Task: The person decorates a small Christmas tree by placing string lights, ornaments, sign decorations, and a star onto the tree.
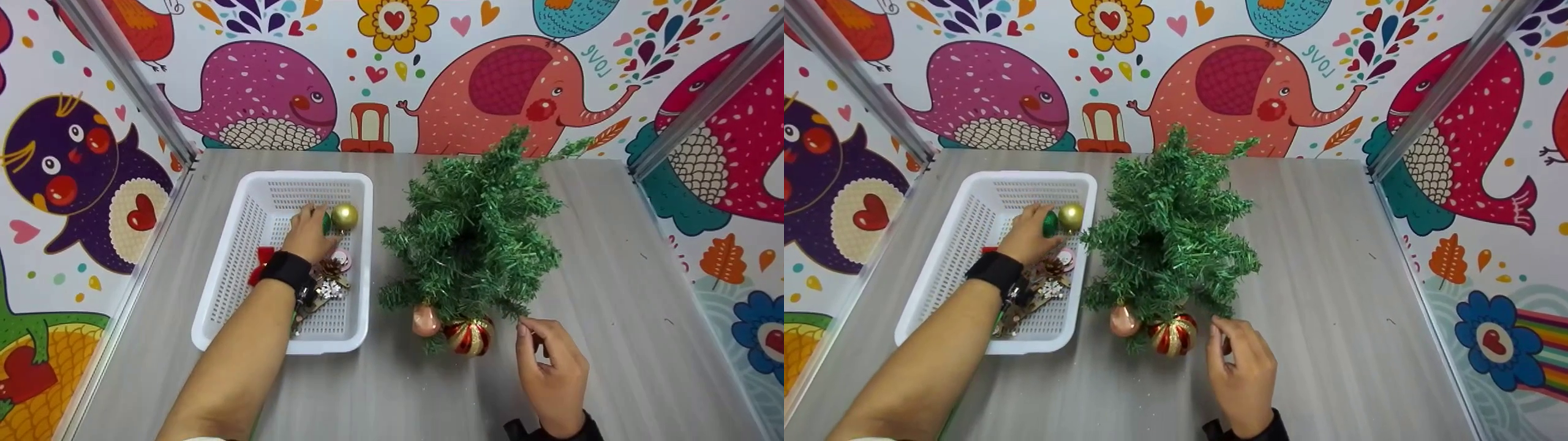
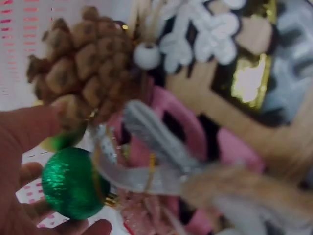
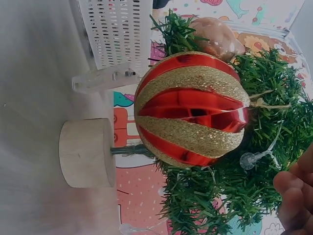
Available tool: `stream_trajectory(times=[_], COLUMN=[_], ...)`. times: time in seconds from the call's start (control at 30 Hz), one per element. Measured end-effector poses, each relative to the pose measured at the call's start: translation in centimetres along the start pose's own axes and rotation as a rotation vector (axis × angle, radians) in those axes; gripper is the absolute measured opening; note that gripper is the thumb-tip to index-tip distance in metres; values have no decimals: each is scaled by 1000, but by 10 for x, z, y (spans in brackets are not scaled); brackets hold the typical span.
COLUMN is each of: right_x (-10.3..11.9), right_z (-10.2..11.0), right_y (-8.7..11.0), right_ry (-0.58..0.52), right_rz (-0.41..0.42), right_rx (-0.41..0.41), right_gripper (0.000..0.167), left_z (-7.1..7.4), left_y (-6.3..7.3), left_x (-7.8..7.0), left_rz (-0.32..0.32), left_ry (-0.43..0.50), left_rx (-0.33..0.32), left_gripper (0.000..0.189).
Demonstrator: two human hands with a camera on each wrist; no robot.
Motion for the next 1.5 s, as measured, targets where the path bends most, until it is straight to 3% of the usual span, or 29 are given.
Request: stream_trajectory(times=[0.4, 0.57, 0.7, 0.8, 1.0, 1.1, 1.17, 1.3, 1.4, 1.5], right_x=[-1, 0, 2, 4, 10, 15, 19, 32, 47, 65], right_z=[-2, -2, -1, -1, 1, 1, 0, -4, -10, -16], right_y=[2, 3, 4, 3, 0, -3, -5, -10, -15, -22], right_ry=[-7, -20, -18, -19, -46, -61, -75, -114, -168, -234], right_rz=[-13, -22, -42, -35, 4, 25, 43, 86, 141, 216], right_rx=[-3, -2, 4, 5, 4, -1, -3, -1, 9, 29], right_gripper=[26, 29, 33, 33, 19, 11, 17, 32, 34, 32], left_z=[-2, 0, 11, 29, 72, 85, 91, 98, 100, 100], left_y=[0, 0, 0, 5, 32, 48, 58, 79, 99, 121], left_x=[-4, -4, -8, -16, -44, -61, -72, -98, -122, -148], left_rz=[-35, 0, 12, 10, -21, -67, -101, -179, -242, -312], left_ry=[-4, 13, 41, 94, 339, 460, 544, 763, 950, 1062], left_rx=[15, 20, -29, -107, -310, -363, -384, -395, -364, -313], left_gripper=[62, 65, 61, 60, 60, 57, 57, 55, 52, 50])
Point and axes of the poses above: each hand's wrist, its own y-axis away from the middle knuckle, its own z-axis out of the back of the hand, x = y × z, the point moved 3 cm from there along -y, towards the middle knuckle, and after that the axes turned 8 degrees about -z, right-handed, at the moved point
